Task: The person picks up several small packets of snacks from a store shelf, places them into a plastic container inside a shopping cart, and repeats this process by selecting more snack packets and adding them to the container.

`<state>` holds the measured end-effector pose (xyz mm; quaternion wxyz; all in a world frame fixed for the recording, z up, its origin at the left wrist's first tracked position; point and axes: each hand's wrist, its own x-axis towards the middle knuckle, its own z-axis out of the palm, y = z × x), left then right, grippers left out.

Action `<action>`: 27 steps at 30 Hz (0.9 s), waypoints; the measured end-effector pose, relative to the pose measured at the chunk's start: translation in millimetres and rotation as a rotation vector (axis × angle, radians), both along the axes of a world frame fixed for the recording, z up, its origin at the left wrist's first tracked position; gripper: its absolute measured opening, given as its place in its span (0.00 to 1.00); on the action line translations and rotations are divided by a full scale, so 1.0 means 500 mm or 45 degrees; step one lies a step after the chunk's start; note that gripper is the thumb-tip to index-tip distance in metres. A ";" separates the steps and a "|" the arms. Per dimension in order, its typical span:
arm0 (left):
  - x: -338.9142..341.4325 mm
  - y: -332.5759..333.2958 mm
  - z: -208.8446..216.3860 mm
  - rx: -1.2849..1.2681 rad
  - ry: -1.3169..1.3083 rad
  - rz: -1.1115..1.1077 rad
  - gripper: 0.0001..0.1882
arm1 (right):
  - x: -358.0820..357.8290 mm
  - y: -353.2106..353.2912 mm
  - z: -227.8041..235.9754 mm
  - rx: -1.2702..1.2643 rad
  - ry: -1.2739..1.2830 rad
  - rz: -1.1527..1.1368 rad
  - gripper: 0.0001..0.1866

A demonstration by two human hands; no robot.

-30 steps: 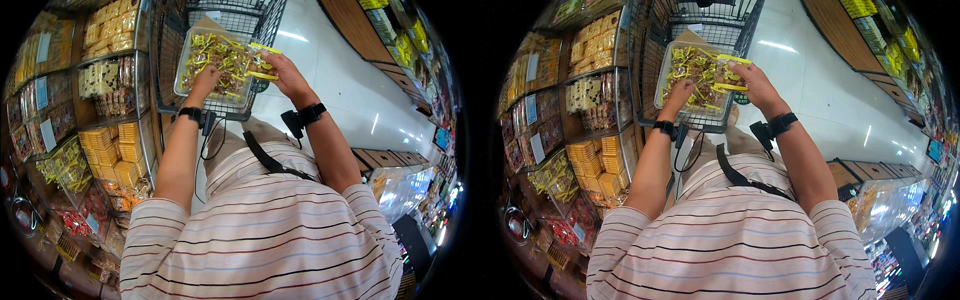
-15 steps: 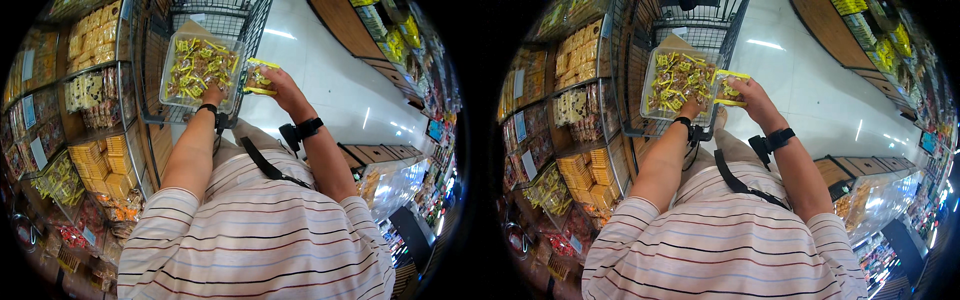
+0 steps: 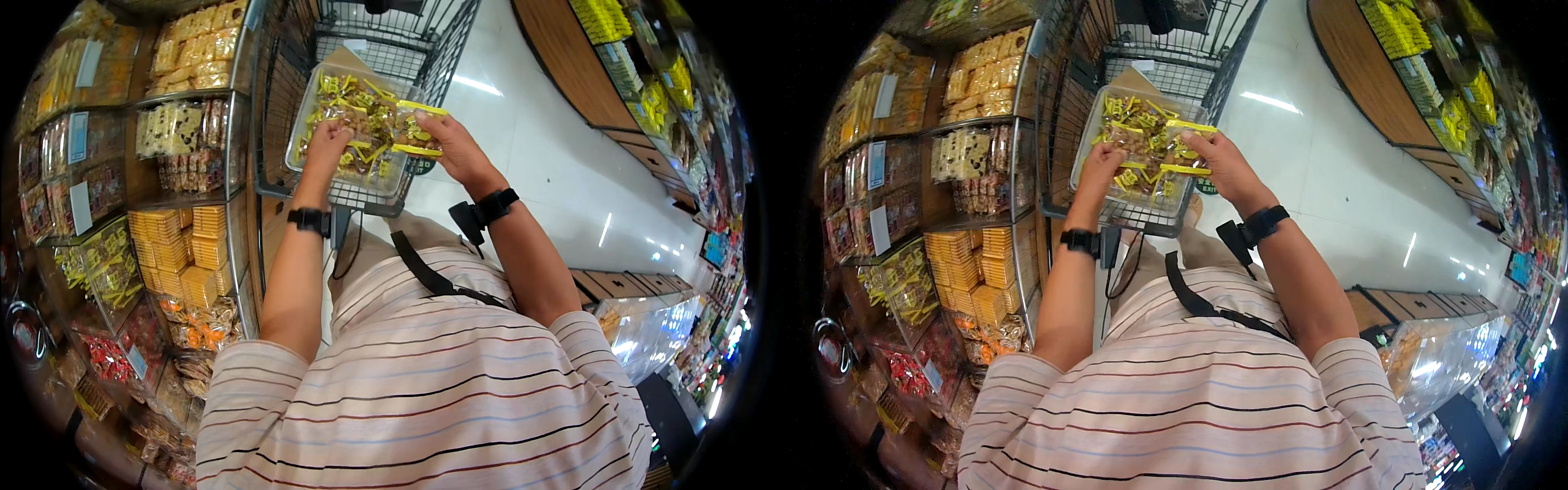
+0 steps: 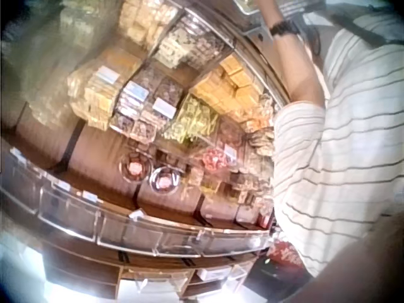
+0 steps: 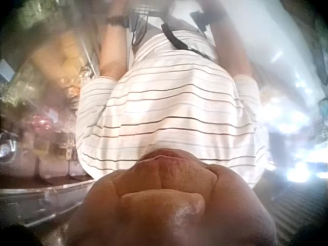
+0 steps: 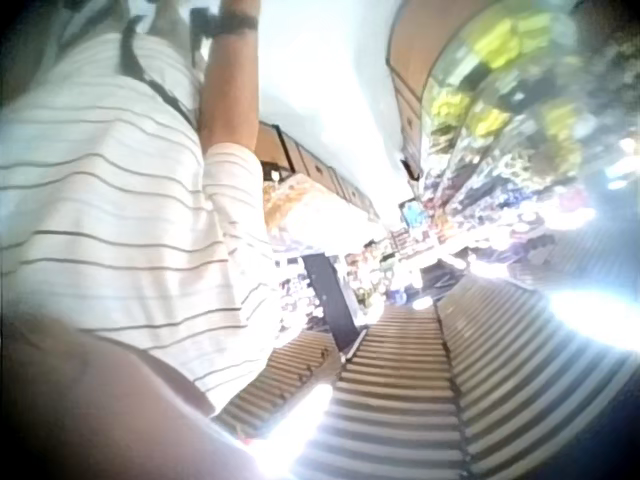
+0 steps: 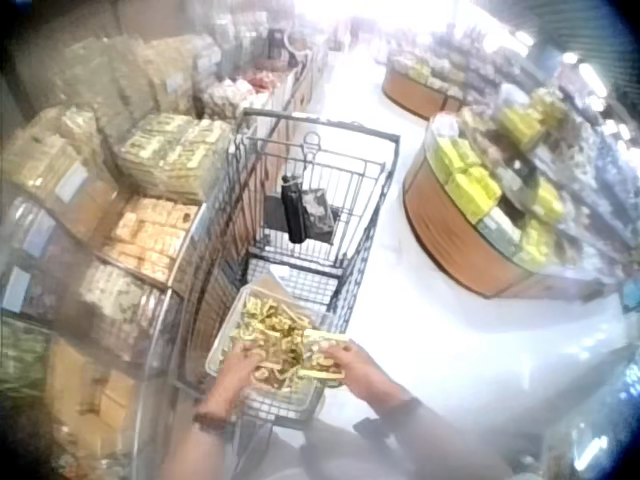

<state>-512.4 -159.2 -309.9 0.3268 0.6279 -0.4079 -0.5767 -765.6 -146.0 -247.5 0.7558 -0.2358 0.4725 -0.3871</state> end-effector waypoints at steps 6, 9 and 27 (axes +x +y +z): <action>0.028 0.043 0.266 -0.431 -0.425 -0.001 0.19 | 0.118 -0.035 0.012 -0.099 -0.028 0.011 0.27; 0.024 0.067 0.327 -0.664 -0.691 -0.041 0.16 | 0.185 -0.044 0.042 -0.114 -0.067 0.049 0.25; 0.271 0.131 0.431 -0.961 -0.597 0.184 0.20 | 0.467 -0.045 0.240 -0.141 -0.567 0.340 0.25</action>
